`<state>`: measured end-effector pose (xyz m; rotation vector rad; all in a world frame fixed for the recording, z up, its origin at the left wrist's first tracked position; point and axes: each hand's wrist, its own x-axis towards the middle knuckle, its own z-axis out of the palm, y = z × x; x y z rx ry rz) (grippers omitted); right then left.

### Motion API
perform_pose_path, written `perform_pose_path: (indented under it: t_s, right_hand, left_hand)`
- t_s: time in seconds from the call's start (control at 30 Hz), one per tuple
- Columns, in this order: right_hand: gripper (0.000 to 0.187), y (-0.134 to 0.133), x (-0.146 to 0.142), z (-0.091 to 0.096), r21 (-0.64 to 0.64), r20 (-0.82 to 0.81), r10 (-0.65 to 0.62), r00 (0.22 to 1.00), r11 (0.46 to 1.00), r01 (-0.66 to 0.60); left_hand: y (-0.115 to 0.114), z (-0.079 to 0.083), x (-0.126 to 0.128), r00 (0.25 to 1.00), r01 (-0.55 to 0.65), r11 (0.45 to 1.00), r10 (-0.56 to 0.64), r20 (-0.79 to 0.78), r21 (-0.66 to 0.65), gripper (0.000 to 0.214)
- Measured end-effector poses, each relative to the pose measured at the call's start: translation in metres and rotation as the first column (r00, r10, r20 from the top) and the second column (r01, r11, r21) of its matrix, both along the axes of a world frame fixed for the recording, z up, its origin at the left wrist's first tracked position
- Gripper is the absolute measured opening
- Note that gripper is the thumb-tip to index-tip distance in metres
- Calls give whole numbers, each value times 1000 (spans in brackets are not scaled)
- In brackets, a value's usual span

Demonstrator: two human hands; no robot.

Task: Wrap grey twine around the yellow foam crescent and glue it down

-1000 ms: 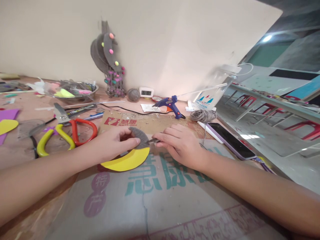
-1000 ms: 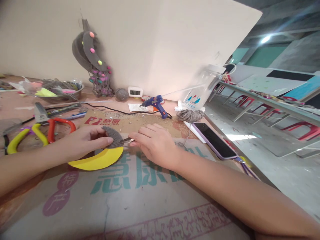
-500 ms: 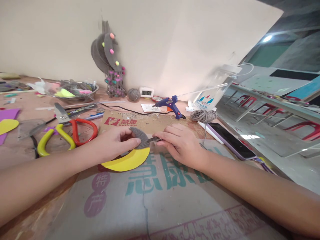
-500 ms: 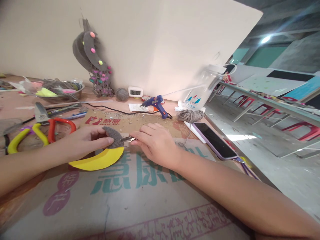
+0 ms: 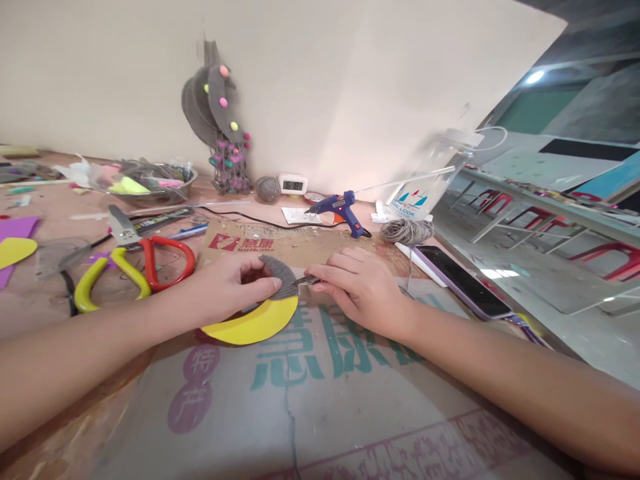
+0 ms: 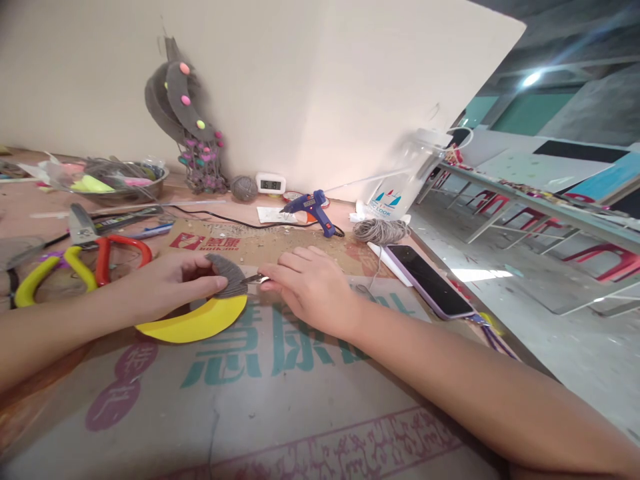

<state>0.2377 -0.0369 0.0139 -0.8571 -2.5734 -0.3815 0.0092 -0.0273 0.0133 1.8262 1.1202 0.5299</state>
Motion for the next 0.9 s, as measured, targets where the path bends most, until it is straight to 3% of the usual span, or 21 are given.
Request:
perform_pose_path:
  t_s: [0.9]
  right_hand:
    - [27, -1, -1, 0, 17, -3, 5, 1000, 1000, -5]
  left_hand:
    - [2, -2, -1, 1000, 8, 1000, -8, 12, -14, 26]
